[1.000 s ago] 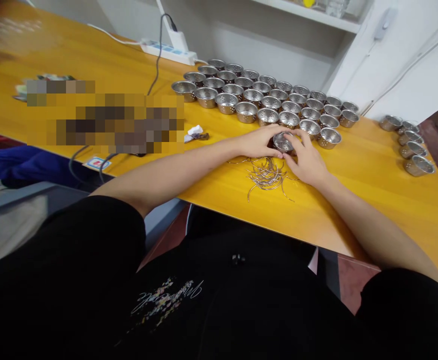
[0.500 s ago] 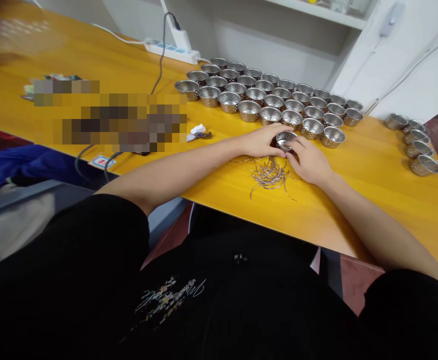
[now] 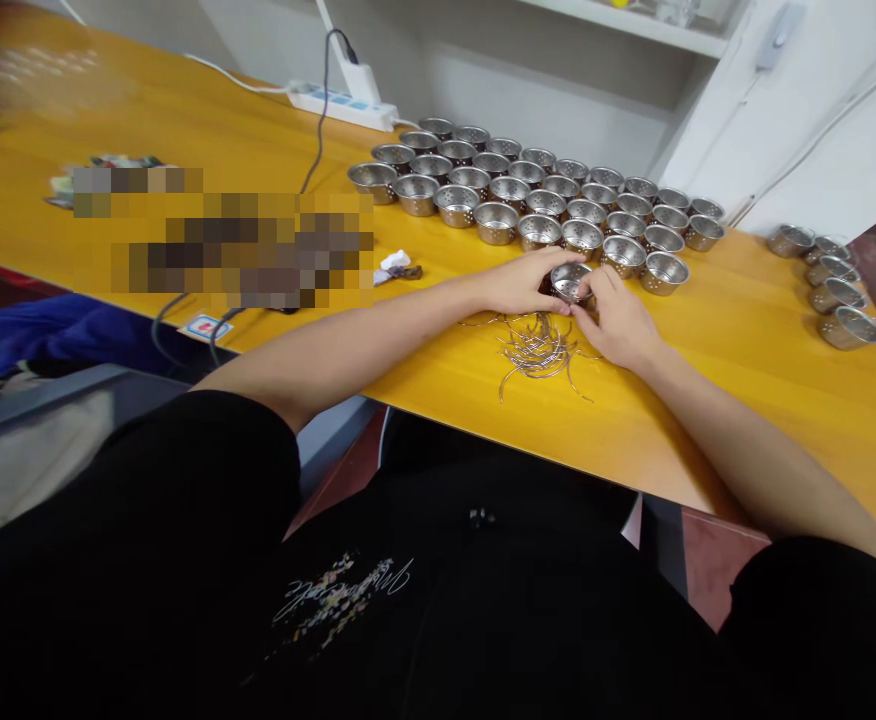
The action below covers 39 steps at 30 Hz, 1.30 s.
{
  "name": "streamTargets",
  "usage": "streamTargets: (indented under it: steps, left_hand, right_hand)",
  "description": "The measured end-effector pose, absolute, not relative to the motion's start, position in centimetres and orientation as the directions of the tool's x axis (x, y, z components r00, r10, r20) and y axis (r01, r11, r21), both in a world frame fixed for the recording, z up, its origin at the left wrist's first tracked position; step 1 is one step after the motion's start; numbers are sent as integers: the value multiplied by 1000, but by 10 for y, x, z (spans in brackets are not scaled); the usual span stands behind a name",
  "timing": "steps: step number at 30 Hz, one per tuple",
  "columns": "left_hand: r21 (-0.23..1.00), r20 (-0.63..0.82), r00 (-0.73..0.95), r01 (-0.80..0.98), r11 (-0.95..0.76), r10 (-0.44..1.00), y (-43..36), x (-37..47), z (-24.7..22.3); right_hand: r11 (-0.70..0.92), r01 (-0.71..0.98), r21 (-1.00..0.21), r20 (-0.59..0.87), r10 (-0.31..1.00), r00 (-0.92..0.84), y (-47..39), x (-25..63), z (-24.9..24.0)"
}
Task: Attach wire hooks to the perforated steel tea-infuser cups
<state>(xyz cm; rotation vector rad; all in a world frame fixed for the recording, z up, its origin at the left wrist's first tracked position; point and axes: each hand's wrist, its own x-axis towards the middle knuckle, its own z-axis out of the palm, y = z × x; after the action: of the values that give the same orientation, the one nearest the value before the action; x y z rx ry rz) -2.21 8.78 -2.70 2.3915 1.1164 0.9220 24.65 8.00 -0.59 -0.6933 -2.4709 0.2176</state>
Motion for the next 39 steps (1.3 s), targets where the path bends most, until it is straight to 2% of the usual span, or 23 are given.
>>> streamTargets:
  steps: [5,10,14,17,19,21,23,28,30,35,37,39]
  left_hand:
    - [550,447,465,531,-645,764,89,-23,-30]
    - [548,422,477,543,-636,771,85,-21,-27]
    - [514,380,554,539,-667,741,74,-38,-1]
    - [467,303,575,605,-645,760,55,-84,33]
    - [423,244,543,686,-592,803,35,-125,50]
    - [389,282,480,735,-556,831,11,-165,55]
    - [376,362,403,761,-528,840,-15,-193,48]
    - [388,349,217,852,-351,912,-75,-220,17]
    - [346,412,180,876,-337,893,-90,-223,16]
    - [415,493,89,850,-324,865,-96,-190,46]
    - [477,508,109,790,-384,855,-82,-153,57]
    - [510,491,196,726,-462,849,-57,-110,58]
  right_hand:
    - [854,427,-297,482,520,-705,80,246,-6]
    - [850,420,-317,484,526,-699,79,245,-5]
    - [853,408,-327,478,521,-707,78,244,-5]
    - [852,398,-340,481,521,-705,78,244,-5]
    - [852,396,-343,480,521,-706,79,244,-6]
    - [856,392,-338,479,515,-711,81,245,-6]
    - [860,388,-333,477,508,-717,83,245,-7]
    - [855,388,-344,468,514,-719,85,247,-9]
    - [849,396,-349,463,524,-715,85,247,-8]
    - [843,397,-362,466,533,-706,84,248,-9]
    - [842,398,-363,474,535,-699,85,248,-10]
    - [840,397,-371,481,539,-691,84,248,-10]
